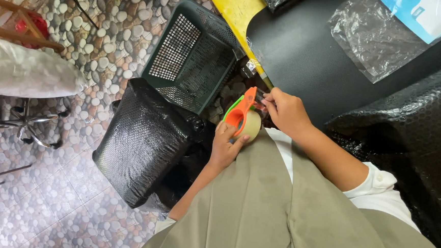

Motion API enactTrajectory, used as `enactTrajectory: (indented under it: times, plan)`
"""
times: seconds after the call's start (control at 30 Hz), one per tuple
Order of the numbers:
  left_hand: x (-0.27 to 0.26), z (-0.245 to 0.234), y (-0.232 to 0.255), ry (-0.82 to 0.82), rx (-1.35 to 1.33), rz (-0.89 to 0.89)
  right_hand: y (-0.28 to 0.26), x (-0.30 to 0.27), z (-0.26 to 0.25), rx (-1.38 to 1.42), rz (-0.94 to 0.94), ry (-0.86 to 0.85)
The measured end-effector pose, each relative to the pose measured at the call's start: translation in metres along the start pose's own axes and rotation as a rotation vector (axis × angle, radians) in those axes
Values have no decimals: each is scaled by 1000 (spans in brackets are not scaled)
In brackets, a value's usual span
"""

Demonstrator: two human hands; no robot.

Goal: Wrapping a blue bag with black bubble wrap and securing it with tape from a dispenser.

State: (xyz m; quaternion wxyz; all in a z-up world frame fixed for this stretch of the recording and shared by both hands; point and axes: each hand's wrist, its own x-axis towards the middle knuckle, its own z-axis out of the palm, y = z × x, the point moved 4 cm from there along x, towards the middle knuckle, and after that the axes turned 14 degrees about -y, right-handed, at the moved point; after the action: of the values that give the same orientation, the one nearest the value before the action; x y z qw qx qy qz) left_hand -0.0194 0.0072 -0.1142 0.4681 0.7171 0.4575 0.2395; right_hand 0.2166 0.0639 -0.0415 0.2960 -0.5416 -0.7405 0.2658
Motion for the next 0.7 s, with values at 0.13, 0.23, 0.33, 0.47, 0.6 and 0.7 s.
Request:
enactTrajectory:
  times: [0.13, 0.23, 0.33, 0.47, 0.6, 0.7]
  plan:
    - [-6, -6, 7, 14, -20, -127, -23, -6, -13, 468, 212, -213]
    - [-8, -5, 10, 11, -19, -154, -19, -10, -15, 561, 267, -219]
    - [-10, -1, 11, 3, -1, -180, -23, -12, -20, 559, 300, -219]
    - [-3, -1, 23, -45, 5, -248, -34, -12, -26, 529, 135, -118]
    - [1, -1, 4, -66, -57, -350, -68, -14, -64, 306, -6, -164]
    - [6, 2, -4, -67, -44, -327, -69, -16, -88, 432, -22, -135]
